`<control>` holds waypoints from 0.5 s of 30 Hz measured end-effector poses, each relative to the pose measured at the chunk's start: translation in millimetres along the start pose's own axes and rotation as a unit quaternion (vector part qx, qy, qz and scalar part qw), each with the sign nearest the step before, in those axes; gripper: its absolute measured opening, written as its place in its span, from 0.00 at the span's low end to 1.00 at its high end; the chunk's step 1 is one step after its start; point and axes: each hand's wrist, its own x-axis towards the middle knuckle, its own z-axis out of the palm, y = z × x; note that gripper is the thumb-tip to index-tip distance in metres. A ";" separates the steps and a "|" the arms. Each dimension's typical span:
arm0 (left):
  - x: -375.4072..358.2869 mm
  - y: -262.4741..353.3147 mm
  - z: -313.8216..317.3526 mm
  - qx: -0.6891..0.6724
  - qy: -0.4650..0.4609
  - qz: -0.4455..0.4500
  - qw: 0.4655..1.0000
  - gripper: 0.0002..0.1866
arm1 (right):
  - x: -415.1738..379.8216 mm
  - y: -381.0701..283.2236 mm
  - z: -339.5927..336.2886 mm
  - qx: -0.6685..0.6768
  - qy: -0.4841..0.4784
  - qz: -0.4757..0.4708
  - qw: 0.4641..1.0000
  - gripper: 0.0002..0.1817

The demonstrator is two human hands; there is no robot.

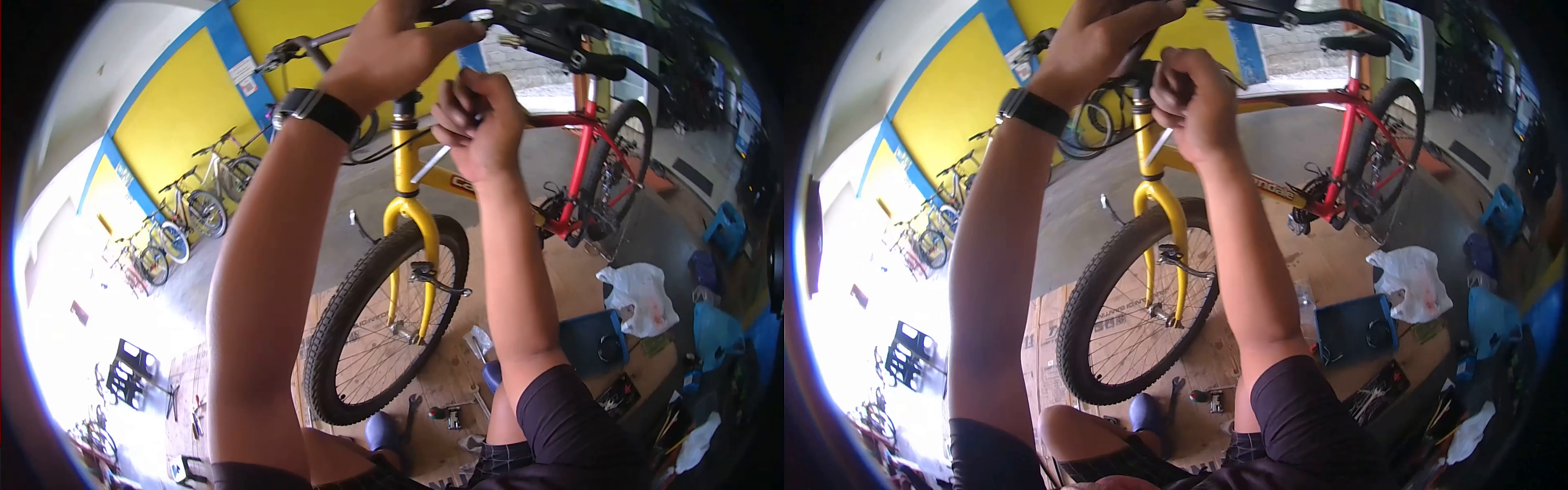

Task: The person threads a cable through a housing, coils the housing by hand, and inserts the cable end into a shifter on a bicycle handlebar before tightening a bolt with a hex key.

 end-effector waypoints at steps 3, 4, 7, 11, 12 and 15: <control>-33.7 20.6 -3.1 0.115 0.150 0.060 0.980 0.18 | -17.6 -19.6 10.0 -0.084 -0.167 0.058 0.981 0.17; -48.1 11.9 -2.5 0.119 0.222 0.131 0.959 0.08 | -25.4 -31.4 20.3 -0.156 -0.211 0.054 0.963 0.15; -121.8 60.7 -11.5 0.192 0.051 -0.039 0.979 0.07 | -55.6 -56.2 48.0 -0.335 -0.207 0.118 0.912 0.15; -220.9 55.9 9.6 0.224 -0.329 -0.193 0.897 0.15 | -65.9 -26.2 106.9 -0.392 -0.372 0.168 0.825 0.25; -262.1 37.6 25.5 0.160 -0.332 -0.187 0.910 0.19 | -67.8 -5.6 119.7 -0.399 -0.416 0.154 0.802 0.30; -293.6 48.8 48.2 0.020 -0.278 -0.263 0.924 0.20 | -86.8 51.9 158.1 -0.427 -0.501 0.081 0.749 0.39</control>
